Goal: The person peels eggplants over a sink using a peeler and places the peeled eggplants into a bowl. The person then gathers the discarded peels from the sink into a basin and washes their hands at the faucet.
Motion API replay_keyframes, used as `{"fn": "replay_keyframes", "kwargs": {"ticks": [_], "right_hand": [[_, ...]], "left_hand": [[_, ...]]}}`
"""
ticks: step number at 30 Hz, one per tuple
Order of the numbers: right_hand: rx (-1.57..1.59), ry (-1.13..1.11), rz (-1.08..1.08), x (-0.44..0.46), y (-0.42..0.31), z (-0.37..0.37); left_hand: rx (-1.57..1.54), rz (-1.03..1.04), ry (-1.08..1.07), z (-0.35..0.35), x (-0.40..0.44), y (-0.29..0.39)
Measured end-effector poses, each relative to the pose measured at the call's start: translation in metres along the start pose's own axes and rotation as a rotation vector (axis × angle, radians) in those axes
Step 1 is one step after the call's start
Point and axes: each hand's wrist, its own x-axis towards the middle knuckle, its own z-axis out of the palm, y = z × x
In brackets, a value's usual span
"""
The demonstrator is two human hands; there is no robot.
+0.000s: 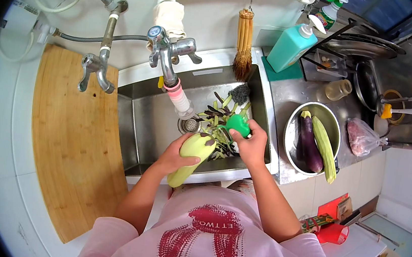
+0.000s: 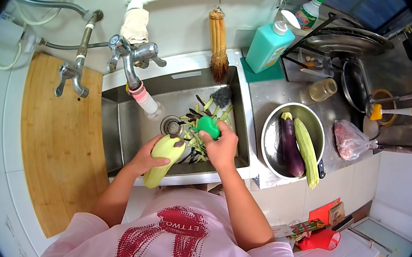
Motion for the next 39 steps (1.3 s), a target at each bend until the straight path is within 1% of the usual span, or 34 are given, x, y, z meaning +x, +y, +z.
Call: {"fn": "replay_keyframes", "kwargs": {"ticks": [1, 3, 4, 5, 7, 8, 9, 11, 12, 13, 15, 17, 19, 20, 21, 23, 27, 31, 33, 35, 37, 39], "right_hand": [[0.001, 0.002, 0.001, 0.000, 0.003, 0.000], [-0.052, 0.015, -0.287, 0.002, 0.004, 0.002], [0.026, 0.031, -0.282, 0.002, 0.000, 0.003], [0.028, 0.031, -0.283, 0.001, -0.004, 0.001], [-0.032, 0.045, 0.037, -0.002, -0.017, -0.005], [-0.063, 0.016, 0.048, -0.001, -0.012, -0.005], [-0.065, 0.015, 0.050, -0.002, -0.004, -0.004], [0.050, -0.019, -0.005, 0.001, 0.013, 0.000], [0.118, 0.052, -0.174, 0.001, 0.015, 0.006], [0.115, 0.050, -0.170, 0.000, 0.018, 0.005], [0.078, -0.055, 0.004, 0.002, 0.019, 0.002], [0.077, -0.035, 0.032, 0.000, 0.016, 0.004], [0.076, -0.014, 0.060, -0.004, 0.008, 0.004], [0.060, 0.010, 0.036, -0.005, 0.003, 0.004], [0.043, 0.032, 0.010, -0.006, 0.000, 0.004], [0.098, 0.026, 0.023, -0.006, 0.010, 0.009], [0.257, 0.019, 0.038, -0.008, 0.013, 0.012], [0.252, 0.029, 0.028, -0.010, 0.013, 0.012], [-0.087, 0.156, -0.120, -0.010, 0.010, 0.006], [-0.080, 0.241, -0.015, -0.007, 0.013, 0.001], [-0.078, 0.240, 0.028, -0.004, 0.023, -0.006], [0.205, 0.252, 0.058, -0.002, 0.023, -0.008]], "left_hand": [[-0.002, 0.020, -0.003, 0.001, 0.001, 0.001], [0.003, 0.024, 0.005, 0.003, 0.003, 0.003], [0.008, 0.030, 0.016, 0.003, 0.004, 0.004], [0.010, 0.030, 0.018, 0.003, 0.004, 0.006], [0.128, 0.036, 0.043, 0.004, 0.005, 0.007], [0.128, 0.034, 0.044, 0.004, 0.005, 0.005], [0.128, 0.016, 0.063, 0.004, 0.006, 0.002], [0.129, 0.007, 0.084, 0.004, 0.011, -0.001], [0.124, 0.007, 0.069, 0.004, 0.010, -0.002], [0.120, 0.008, 0.052, 0.005, 0.009, -0.004], [0.149, 0.029, 0.053, 0.005, 0.013, -0.010], [0.176, 0.046, 0.052, 0.008, 0.013, -0.010], [0.118, 0.014, -0.082, 0.017, 0.009, 0.017], [0.022, 0.009, -0.185, 0.016, 0.016, 0.004], [0.021, 0.011, -0.184, 0.017, 0.018, 0.003], [-0.061, -0.009, -0.301, 0.022, 0.021, 0.002], [-0.019, -0.046, -0.298, 0.026, 0.023, 0.010], [-0.064, -0.085, -0.328, 0.023, 0.021, 0.005], [-0.079, -0.046, -0.342, 0.022, 0.019, 0.003], [-0.080, -0.057, -0.332, 0.018, 0.016, 0.002], [-0.081, -0.065, -0.319, 0.012, 0.015, 0.001], [-0.017, -0.047, -0.271, 0.009, 0.017, -0.001]]}}
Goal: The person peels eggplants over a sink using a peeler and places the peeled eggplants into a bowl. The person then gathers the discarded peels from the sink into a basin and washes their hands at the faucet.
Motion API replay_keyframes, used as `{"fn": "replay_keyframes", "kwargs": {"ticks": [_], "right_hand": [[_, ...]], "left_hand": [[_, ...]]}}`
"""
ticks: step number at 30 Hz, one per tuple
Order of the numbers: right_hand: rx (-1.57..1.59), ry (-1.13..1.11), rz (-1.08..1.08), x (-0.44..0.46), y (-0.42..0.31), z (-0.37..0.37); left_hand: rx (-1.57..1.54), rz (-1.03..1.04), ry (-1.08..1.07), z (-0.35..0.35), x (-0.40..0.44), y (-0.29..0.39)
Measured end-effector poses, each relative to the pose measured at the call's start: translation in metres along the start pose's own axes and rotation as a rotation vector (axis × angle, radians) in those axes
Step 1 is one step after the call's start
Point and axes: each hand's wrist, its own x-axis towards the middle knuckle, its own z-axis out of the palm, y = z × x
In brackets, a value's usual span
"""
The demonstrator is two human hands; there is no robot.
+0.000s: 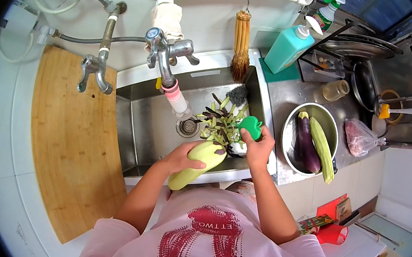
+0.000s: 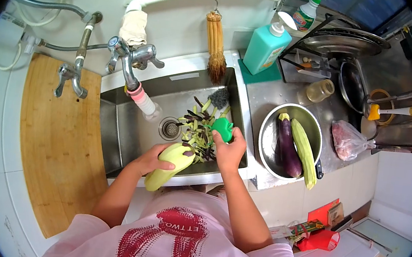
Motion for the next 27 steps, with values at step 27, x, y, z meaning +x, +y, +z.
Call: {"fn": "replay_keyframes", "kwargs": {"ticks": [27], "right_hand": [[0.462, -0.201, 0.351, -0.007, -0.011, -0.002]], "left_hand": [[-0.288, 0.023, 0.119, -0.001, -0.011, -0.012]]}}
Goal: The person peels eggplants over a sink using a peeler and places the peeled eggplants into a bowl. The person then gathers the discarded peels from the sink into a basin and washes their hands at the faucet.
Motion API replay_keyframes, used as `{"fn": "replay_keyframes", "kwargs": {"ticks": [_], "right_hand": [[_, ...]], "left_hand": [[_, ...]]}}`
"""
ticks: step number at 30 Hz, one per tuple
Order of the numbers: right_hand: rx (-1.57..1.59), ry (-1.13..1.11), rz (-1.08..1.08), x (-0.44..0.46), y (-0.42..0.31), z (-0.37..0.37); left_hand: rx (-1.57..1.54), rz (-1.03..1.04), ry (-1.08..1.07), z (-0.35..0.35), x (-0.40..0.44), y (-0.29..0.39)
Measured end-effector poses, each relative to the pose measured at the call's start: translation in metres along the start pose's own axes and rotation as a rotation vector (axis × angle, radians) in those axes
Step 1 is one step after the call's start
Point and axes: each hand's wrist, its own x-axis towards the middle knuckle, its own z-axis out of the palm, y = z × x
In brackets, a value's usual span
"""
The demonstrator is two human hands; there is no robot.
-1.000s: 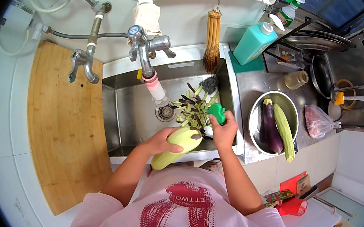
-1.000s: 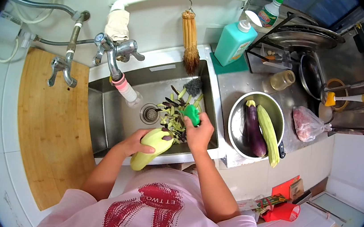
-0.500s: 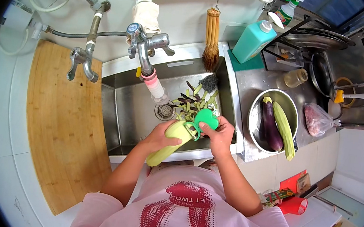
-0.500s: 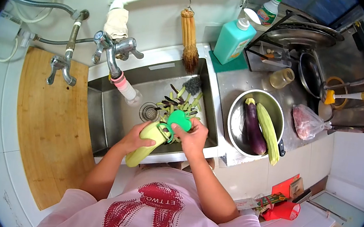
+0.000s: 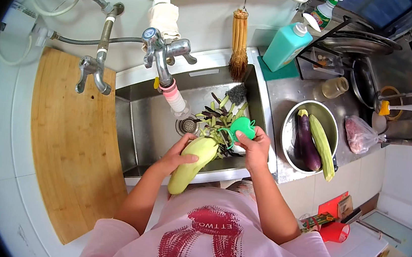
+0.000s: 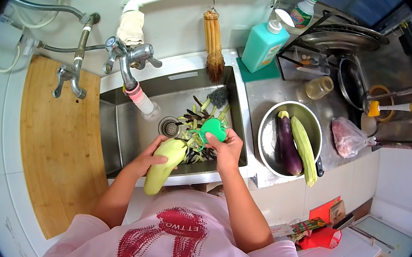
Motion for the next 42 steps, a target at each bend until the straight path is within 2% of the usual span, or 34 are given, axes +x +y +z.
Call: {"fn": "replay_keyframes", "kwargs": {"ticks": [2, 4, 9, 13, 16, 18, 22, 26, 28, 30, 31, 33, 37, 39, 42], "right_hand": [[0.094, 0.000, 0.035, -0.003, -0.002, 0.000], [0.296, -0.112, 0.090, -0.008, 0.000, 0.001], [0.281, -0.186, 0.044, -0.017, 0.005, 0.017], [0.183, -0.205, -0.018, -0.019, 0.001, 0.020], [-0.004, -0.162, -0.097, -0.017, 0.002, 0.019], [0.006, -0.129, -0.082, -0.016, 0.005, 0.019], [0.070, -0.050, -0.018, -0.012, 0.012, 0.019], [0.022, 0.062, 0.082, 0.006, 0.020, -0.003], [0.055, 0.017, 0.108, -0.001, 0.012, 0.002], [0.129, -0.057, 0.133, -0.005, 0.002, 0.005], [0.131, -0.055, 0.131, -0.006, -0.004, 0.007], [0.240, -0.224, 0.210, -0.009, -0.017, 0.011], [0.217, -0.333, 0.203, -0.013, -0.017, 0.017], [0.215, -0.323, 0.199, -0.013, -0.017, 0.019], [0.176, -0.316, 0.201, -0.004, -0.007, 0.013]], "left_hand": [[0.018, -0.002, -0.005, -0.004, 0.003, 0.000], [0.037, -0.007, -0.012, -0.005, 0.004, -0.001], [-0.238, -0.139, -0.100, -0.003, 0.010, -0.001], [-0.291, -0.117, -0.079, -0.001, 0.012, -0.003], [-0.162, -0.101, 0.002, 0.004, 0.006, 0.002], [0.234, -0.015, 0.011, 0.003, 0.006, 0.007], [0.152, -0.052, 0.005, -0.004, 0.008, -0.005], [0.064, -0.004, -0.025, -0.008, 0.008, -0.008], [0.059, 0.011, -0.021, -0.007, 0.000, -0.002], [0.377, 0.115, -0.001, -0.004, 0.003, 0.007], [0.379, 0.116, -0.003, -0.003, 0.003, 0.011], [0.372, 0.127, -0.040, -0.001, 0.002, 0.016], [0.396, 0.148, -0.051, -0.001, 0.001, 0.017], [0.399, 0.059, -0.060, 0.000, 0.000, 0.018], [0.426, 0.064, -0.075, 0.003, -0.003, 0.022]]}}
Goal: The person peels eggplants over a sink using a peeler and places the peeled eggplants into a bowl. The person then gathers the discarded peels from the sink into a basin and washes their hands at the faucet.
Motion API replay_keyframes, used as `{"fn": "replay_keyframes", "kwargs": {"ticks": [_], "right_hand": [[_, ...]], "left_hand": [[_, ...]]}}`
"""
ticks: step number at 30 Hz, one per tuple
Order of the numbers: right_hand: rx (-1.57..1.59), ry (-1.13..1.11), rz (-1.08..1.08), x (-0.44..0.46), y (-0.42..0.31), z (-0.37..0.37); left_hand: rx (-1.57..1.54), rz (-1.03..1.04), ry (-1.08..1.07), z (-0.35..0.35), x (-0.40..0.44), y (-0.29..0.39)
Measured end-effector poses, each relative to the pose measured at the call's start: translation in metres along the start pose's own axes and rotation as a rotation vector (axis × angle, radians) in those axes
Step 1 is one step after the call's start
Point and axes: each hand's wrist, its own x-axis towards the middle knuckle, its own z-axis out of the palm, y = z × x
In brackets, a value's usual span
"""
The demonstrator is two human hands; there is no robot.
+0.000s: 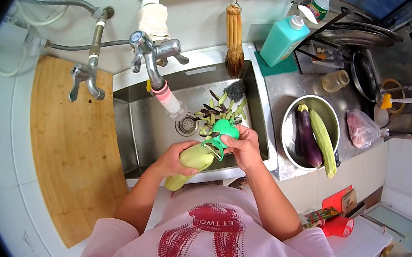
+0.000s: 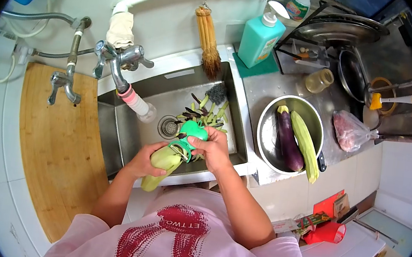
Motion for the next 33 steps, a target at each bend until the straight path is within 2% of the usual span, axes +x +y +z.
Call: {"fn": "replay_keyframes", "kwargs": {"ticks": [4, 6, 7, 9, 14, 20, 23, 25, 27, 29, 31, 33], "right_hand": [[-0.043, 0.045, 0.048, 0.009, 0.010, -0.009], [-0.135, 0.139, 0.085, 0.016, 0.013, -0.018], [-0.135, 0.139, 0.082, 0.016, 0.013, -0.023], [-0.058, 0.153, 0.096, 0.011, 0.018, -0.022], [-0.035, 0.137, 0.061, 0.010, 0.011, -0.014], [0.208, 0.085, 0.033, -0.005, 0.007, 0.002], [0.102, 0.110, -0.059, -0.009, 0.005, 0.012], [-0.185, 0.105, -0.135, -0.008, 0.007, 0.011], [-0.224, 0.251, -0.175, -0.005, 0.002, 0.012], [-0.265, 0.379, -0.199, -0.001, -0.001, -0.005], [-0.269, 0.340, -0.200, -0.007, 0.000, 0.000], [-0.243, 0.215, -0.289, -0.012, 0.006, 0.011]], "left_hand": [[-0.064, -0.020, 0.033, 0.000, -0.001, -0.010], [-0.011, 0.133, -0.039, -0.005, -0.002, -0.013], [-0.009, 0.135, -0.040, -0.005, 0.000, -0.011], [-0.007, 0.070, 0.014, -0.004, -0.004, -0.005], [-0.061, 0.075, 0.019, -0.007, 0.000, -0.013], [-0.062, 0.025, 0.082, -0.004, 0.004, -0.013], [-0.017, -0.015, 0.136, 0.003, 0.004, -0.007], [-0.007, -0.036, 0.164, 0.005, 0.004, -0.004], [0.139, -0.008, 0.169, 0.006, 0.003, -0.002], [0.079, -0.038, 0.204, 0.004, 0.001, -0.005], [0.007, -0.081, 0.241, 0.004, -0.001, -0.010], [-0.191, -0.217, 0.183, 0.000, 0.006, -0.011]]}}
